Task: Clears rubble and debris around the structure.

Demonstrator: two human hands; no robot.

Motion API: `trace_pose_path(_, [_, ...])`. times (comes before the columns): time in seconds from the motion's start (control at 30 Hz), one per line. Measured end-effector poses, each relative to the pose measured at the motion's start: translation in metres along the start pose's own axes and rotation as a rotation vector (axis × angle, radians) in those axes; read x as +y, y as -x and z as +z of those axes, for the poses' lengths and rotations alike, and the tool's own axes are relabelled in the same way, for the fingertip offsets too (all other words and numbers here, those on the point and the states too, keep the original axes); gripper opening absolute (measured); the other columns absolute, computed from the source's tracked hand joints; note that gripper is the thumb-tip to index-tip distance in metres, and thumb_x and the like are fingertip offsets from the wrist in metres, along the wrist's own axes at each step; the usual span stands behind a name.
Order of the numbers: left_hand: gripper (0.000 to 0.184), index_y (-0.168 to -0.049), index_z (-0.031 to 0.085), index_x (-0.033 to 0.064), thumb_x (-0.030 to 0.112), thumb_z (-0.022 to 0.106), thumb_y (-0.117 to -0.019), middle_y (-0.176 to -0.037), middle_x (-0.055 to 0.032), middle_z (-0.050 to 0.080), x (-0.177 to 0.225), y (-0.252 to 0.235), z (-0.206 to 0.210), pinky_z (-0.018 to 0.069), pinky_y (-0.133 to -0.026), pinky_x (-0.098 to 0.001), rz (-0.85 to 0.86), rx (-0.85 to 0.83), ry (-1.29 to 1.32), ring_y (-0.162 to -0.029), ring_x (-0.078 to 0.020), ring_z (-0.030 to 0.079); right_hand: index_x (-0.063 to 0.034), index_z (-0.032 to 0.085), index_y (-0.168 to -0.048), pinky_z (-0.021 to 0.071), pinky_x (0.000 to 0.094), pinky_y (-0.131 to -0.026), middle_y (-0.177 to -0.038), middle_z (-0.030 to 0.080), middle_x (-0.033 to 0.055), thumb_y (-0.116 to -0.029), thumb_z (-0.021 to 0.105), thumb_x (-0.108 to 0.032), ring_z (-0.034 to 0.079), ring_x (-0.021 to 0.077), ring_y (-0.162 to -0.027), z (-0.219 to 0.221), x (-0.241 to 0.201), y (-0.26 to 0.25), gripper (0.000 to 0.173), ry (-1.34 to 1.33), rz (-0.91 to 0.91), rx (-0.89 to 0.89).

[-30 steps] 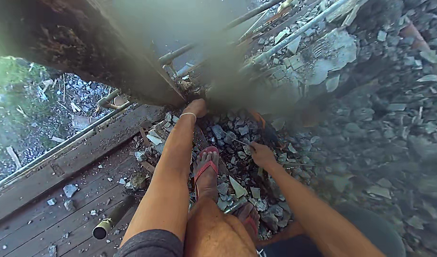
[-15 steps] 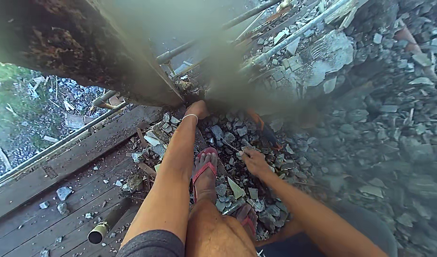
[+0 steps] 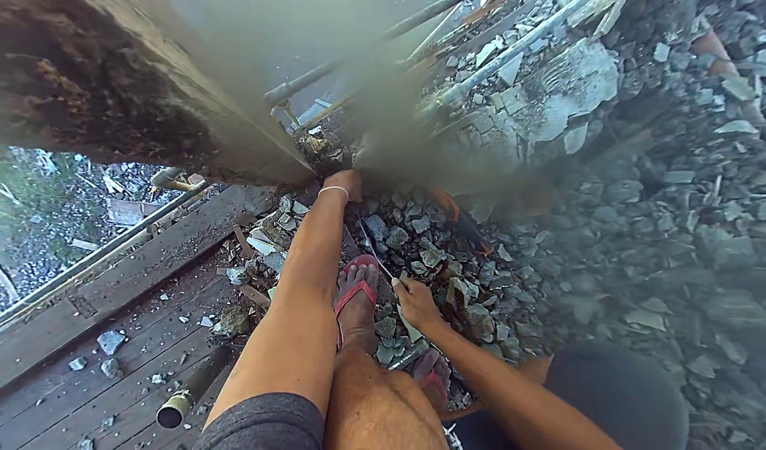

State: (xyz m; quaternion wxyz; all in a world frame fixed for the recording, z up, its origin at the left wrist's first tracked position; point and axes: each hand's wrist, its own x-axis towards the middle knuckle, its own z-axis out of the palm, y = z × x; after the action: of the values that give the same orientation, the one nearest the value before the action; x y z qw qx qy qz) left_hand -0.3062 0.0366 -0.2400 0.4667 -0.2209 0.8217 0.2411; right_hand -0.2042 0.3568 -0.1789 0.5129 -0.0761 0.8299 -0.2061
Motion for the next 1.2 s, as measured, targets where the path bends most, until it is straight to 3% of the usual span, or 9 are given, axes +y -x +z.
trace_pose_path(0.23, [0.036, -0.096, 0.072, 0.0057, 0.041, 0.072, -0.09, -0.102, -0.0197, 0.072, -0.009, -0.002, 0.001, 0.0524, -0.081, -0.0693, 0.012, -0.049, 0.022, -0.098, -0.04, 0.069, -0.0103, 0.069, -0.099, 0.0549, 0.051, -0.07, -0.077, 0.065, 0.0086, -0.1083, 0.037, -0.05, 0.066, 0.025, -0.075, -0.041, 0.022, -0.01, 0.051, 0.219, -0.077, 0.021])
trace_pose_path(0.43, [0.032, -0.09, 0.073, 0.0037, 0.035, 0.067, -0.0949, -0.094, -0.0192, 0.072, -0.019, -0.011, 0.015, 0.0548, -0.081, -0.065, 0.055, 0.026, 0.115, -0.092, -0.0379, 0.07, -0.0088, 0.07, -0.097, 0.0558, 0.0522, -0.081, -0.087, 0.07, 0.0101, -0.108, 0.039, -0.046, 0.07, 0.0261, -0.085, -0.054, 0.018, -0.036, 0.049, 0.336, -0.112, -0.222])
trace_pose_path(0.53, [0.031, -0.094, 0.074, 0.0029, 0.03, 0.059, -0.1, -0.097, -0.021, 0.072, -0.024, 0.0, 0.02, 0.0547, -0.085, -0.0659, 0.087, 0.217, 0.263, -0.096, -0.0394, 0.071, -0.0069, 0.072, -0.107, 0.0537, 0.0588, -0.092, -0.105, 0.072, 0.0156, -0.1075, 0.043, -0.038, 0.069, 0.033, -0.104, -0.051, 0.008, -0.039, 0.043, 0.497, -0.08, -0.34])
trace_pose_path(0.6, [0.034, -0.102, 0.073, 0.0038, 0.032, 0.054, -0.1037, -0.107, -0.0207, 0.072, -0.017, 0.024, 0.017, 0.0535, -0.091, -0.0642, 0.016, 0.375, 0.41, -0.105, -0.039, 0.069, -0.0098, 0.072, -0.109, 0.054, 0.0647, -0.087, -0.107, 0.072, 0.0168, -0.105, 0.045, -0.045, 0.069, 0.037, -0.105, -0.057, -0.014, -0.036, 0.045, 0.572, -0.044, -0.266])
trace_pose_path(0.7, [0.042, -0.109, 0.073, 0.0046, 0.041, 0.052, -0.1054, -0.108, -0.0215, 0.071, -0.005, 0.074, 0.046, 0.0538, -0.09, -0.0642, -0.089, 0.472, 0.632, -0.105, -0.0398, 0.068, -0.0114, 0.073, -0.118, 0.055, 0.0597, -0.092, -0.106, 0.074, 0.0135, -0.1059, 0.049, -0.038, 0.071, 0.0325, -0.104, -0.072, -0.047, -0.047, 0.038, 0.354, -0.128, -0.047])
trace_pose_path(0.83, [0.055, -0.092, 0.069, 0.0032, 0.056, 0.055, -0.0998, -0.085, -0.0215, 0.068, 0.007, 0.101, 0.108, 0.0558, -0.07, -0.063, -0.135, 0.33, 0.719, -0.08, -0.0401, 0.069, -0.0113, 0.074, -0.114, 0.0595, 0.0553, -0.084, -0.096, 0.075, 0.0103, -0.1068, 0.054, -0.029, 0.073, 0.0266, -0.087, -0.077, -0.079, -0.09, 0.028, 0.114, -0.223, 0.072])
trace_pose_path(0.97, [0.054, -0.091, 0.069, 0.0047, 0.057, 0.058, -0.0978, -0.089, -0.0202, 0.07, 0.028, 0.081, 0.117, 0.0561, -0.072, -0.0634, -0.232, 0.257, 0.614, -0.087, -0.04, 0.071, -0.011, 0.074, -0.121, 0.0554, 0.0559, -0.096, -0.114, 0.074, 0.0131, -0.1053, 0.055, -0.024, 0.071, 0.0297, -0.107, -0.07, -0.118, -0.127, 0.028, 0.188, -0.365, 0.066])
trace_pose_path(1.07, [0.038, -0.093, 0.067, 0.0058, 0.044, 0.064, -0.0946, -0.091, -0.0201, 0.07, 0.035, 0.081, 0.115, 0.0559, -0.067, -0.0631, -0.23, 0.249, 0.585, -0.087, -0.0405, 0.071, -0.0089, 0.065, -0.136, 0.0502, 0.057, -0.105, -0.128, 0.068, 0.0165, -0.1057, 0.053, -0.021, 0.065, 0.0323, -0.122, -0.057, -0.14, -0.156, 0.034, 0.19, -0.258, -0.095])
trace_pose_path(1.2, [0.034, -0.103, 0.066, 0.0045, 0.037, 0.068, -0.0925, -0.098, -0.0216, 0.07, 0.028, 0.077, 0.119, 0.056, -0.074, -0.0643, -0.239, 0.203, 0.764, -0.093, -0.0413, 0.07, -0.0078, 0.059, -0.141, 0.0527, 0.0621, -0.099, -0.131, 0.065, 0.0212, -0.1006, 0.052, -0.013, 0.064, 0.0378, -0.12, -0.041, -0.151, -0.18, 0.041, 0.254, -0.136, -0.212])
